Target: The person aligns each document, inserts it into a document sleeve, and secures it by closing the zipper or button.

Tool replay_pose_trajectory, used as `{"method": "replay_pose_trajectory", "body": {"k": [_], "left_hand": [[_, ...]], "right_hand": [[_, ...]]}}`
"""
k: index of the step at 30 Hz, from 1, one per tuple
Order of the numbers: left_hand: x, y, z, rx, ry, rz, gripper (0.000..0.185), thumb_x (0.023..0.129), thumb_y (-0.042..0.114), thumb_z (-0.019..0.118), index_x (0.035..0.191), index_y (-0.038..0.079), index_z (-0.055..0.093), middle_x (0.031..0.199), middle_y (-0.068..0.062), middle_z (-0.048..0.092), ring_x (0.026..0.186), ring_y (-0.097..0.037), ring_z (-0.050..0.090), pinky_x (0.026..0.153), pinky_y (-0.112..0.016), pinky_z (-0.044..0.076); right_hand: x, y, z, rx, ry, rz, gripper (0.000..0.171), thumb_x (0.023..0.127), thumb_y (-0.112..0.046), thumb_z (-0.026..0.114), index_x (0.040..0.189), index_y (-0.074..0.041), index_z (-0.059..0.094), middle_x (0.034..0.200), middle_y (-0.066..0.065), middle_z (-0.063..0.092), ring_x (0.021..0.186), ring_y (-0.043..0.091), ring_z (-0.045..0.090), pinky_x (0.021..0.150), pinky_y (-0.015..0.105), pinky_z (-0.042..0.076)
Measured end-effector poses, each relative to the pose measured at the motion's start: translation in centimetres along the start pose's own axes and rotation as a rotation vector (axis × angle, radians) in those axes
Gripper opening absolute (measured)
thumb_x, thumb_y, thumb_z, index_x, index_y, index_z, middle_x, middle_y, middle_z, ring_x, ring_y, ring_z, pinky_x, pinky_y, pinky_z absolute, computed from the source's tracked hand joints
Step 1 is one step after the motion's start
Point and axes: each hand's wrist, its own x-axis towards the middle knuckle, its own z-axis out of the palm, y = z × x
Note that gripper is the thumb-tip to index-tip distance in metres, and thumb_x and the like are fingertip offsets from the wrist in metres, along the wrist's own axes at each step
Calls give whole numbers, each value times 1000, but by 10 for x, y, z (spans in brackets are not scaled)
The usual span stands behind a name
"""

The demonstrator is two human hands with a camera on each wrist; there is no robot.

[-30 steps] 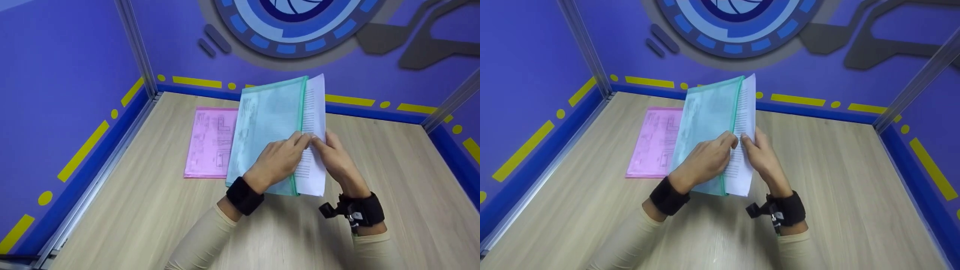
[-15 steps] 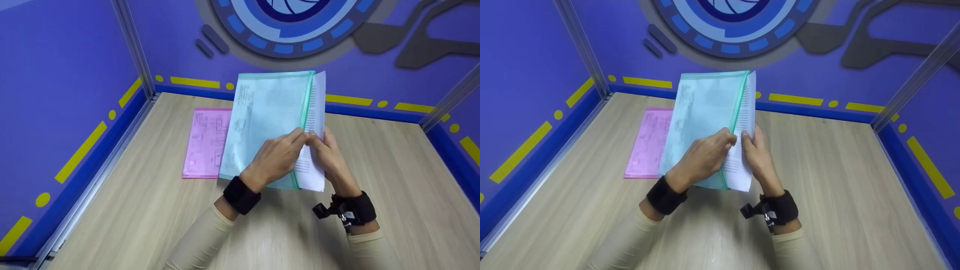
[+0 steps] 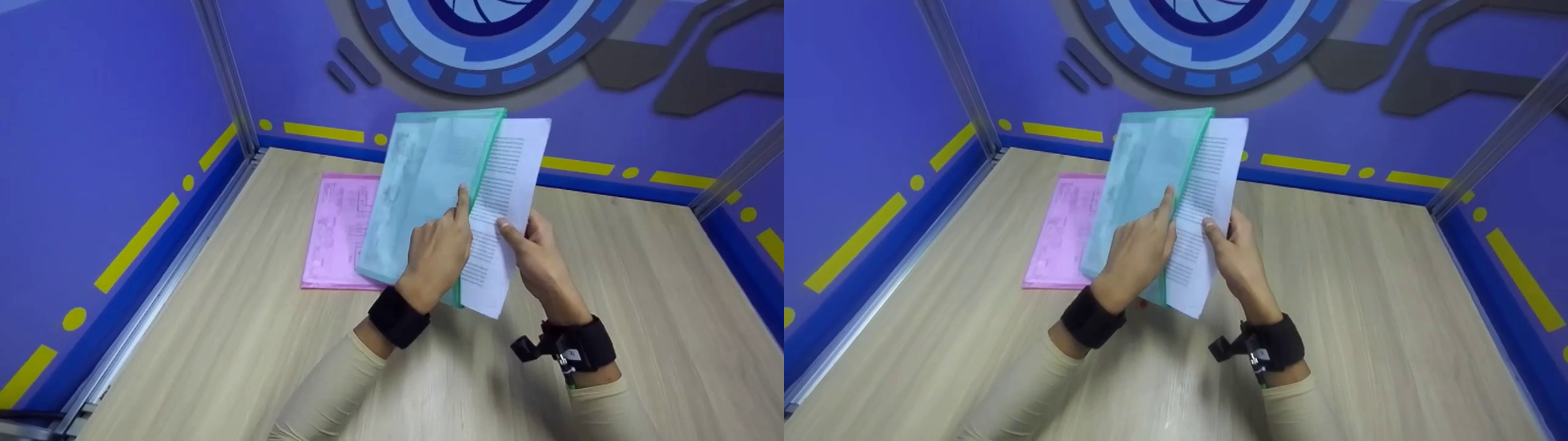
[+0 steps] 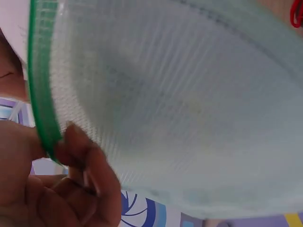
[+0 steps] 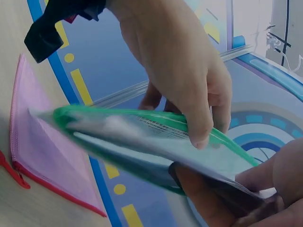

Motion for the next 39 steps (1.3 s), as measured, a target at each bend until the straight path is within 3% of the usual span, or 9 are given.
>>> {"method": "replay_pose_trajectory", "body": {"k": [5, 10, 16, 20, 25, 32, 34, 36, 39], "left_hand": [[1, 4, 1, 14, 6, 122, 63, 109, 11, 58, 163, -4, 31, 92, -1, 67, 62, -9, 56, 55, -27, 50], [0, 7, 2, 3, -67, 225, 65, 110, 10, 55, 165, -4, 24, 106, -2, 68, 76, -11, 63, 63, -28, 54], [-2, 10, 3, -22, -54, 352, 62, 109, 6, 53, 164, -4, 27, 100, 0, 66, 78, -11, 59, 70, -26, 52], [-3, 11, 2, -48, -36, 386, 60, 109, 7, 52, 163, -4, 29, 101, -1, 68, 77, -11, 58, 70, -25, 50], [-4, 14, 0, -72, -69, 434, 59, 110, 8, 51, 163, -4, 29, 123, -5, 71, 87, -11, 62, 76, -25, 52], [-4, 15, 0, -212, -81, 448, 54, 115, 14, 39, 164, -5, 25, 158, -14, 52, 115, -18, 67, 92, -27, 54], [-4, 17, 1, -249, -79, 435, 56, 115, 15, 39, 164, -5, 22, 149, -15, 60, 110, -18, 68, 90, -26, 55], [-5, 19, 2, -255, -71, 414, 57, 115, 15, 40, 165, -5, 21, 125, -11, 71, 95, -16, 68, 81, -24, 55], [-6, 24, 4, -220, -51, 391, 60, 114, 16, 43, 165, -4, 21, 88, -1, 62, 68, -12, 53, 62, -24, 48]], "right_hand": [[-2, -4, -1, -5, 43, 8, 46, 113, -7, 46, 158, 1, 39, 142, 25, 56, 106, 26, 71, 86, 35, 61], [0, -2, 2, -24, 34, 3, 43, 112, -4, 46, 154, 4, 44, 138, 25, 60, 106, 25, 71, 85, 35, 61], [4, 5, 9, -20, 19, -25, 42, 112, -1, 44, 154, 3, 47, 144, 22, 59, 121, 24, 63, 96, 33, 54], [5, 7, 11, -6, 26, -14, 42, 111, 0, 45, 153, 4, 47, 145, 21, 57, 125, 25, 58, 100, 32, 51], [4, 8, 11, 14, 29, 20, 41, 109, 3, 48, 150, 5, 47, 138, 22, 58, 119, 25, 59, 97, 33, 52], [4, 10, 12, 75, 82, 8, 37, 108, 1, 51, 145, 4, 52, 130, 18, 62, 112, 24, 61, 93, 34, 52], [4, 11, 13, 77, 100, 3, 36, 106, 2, 53, 142, 5, 54, 125, 16, 64, 109, 23, 61, 91, 34, 52], [3, 12, 13, 86, 115, 6, 35, 104, 4, 55, 139, 5, 56, 121, 14, 65, 106, 22, 62, 89, 33, 52], [1, 15, 14, 119, 141, 20, 33, 103, 4, 57, 136, 4, 58, 114, 10, 67, 100, 20, 63, 85, 32, 53]]}}
